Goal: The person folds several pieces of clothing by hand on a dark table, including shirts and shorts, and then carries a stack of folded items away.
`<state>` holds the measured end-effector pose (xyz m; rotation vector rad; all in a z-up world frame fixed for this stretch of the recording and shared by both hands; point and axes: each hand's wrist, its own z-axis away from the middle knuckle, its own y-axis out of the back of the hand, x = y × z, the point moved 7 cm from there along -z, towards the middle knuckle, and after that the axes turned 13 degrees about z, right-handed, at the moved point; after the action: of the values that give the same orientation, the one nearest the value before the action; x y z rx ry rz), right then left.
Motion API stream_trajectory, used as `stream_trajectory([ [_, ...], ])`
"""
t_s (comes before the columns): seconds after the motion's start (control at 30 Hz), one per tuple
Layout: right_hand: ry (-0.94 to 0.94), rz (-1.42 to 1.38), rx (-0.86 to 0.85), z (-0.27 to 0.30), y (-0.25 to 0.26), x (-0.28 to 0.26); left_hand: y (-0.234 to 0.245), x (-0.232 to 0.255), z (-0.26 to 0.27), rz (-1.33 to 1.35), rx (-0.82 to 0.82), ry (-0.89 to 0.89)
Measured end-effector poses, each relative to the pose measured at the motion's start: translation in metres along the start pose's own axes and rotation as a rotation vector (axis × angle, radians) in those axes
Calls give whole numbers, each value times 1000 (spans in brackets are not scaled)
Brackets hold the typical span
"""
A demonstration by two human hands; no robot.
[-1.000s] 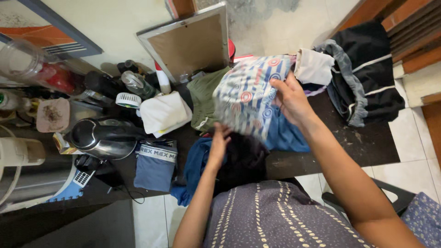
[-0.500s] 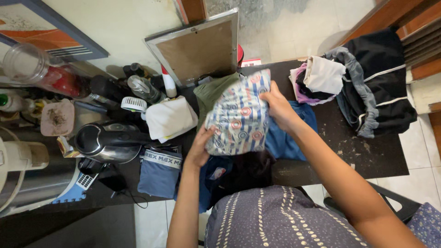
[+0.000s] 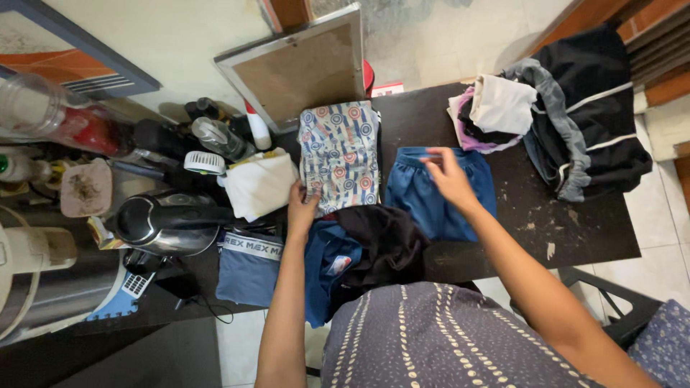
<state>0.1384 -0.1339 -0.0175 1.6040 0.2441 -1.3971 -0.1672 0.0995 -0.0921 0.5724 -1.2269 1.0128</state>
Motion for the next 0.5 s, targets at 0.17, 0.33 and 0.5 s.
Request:
stream_trajectory([
  [0.17,57,236,181,66,50,26,-12,29,12,-258,57,-133],
  [0.33,-1,666,251,118,60,25,-23,63,41,-369,127,-86],
  [0.5,-235,705,261,139,61,48,-34,109,93,-612,161,-455],
])
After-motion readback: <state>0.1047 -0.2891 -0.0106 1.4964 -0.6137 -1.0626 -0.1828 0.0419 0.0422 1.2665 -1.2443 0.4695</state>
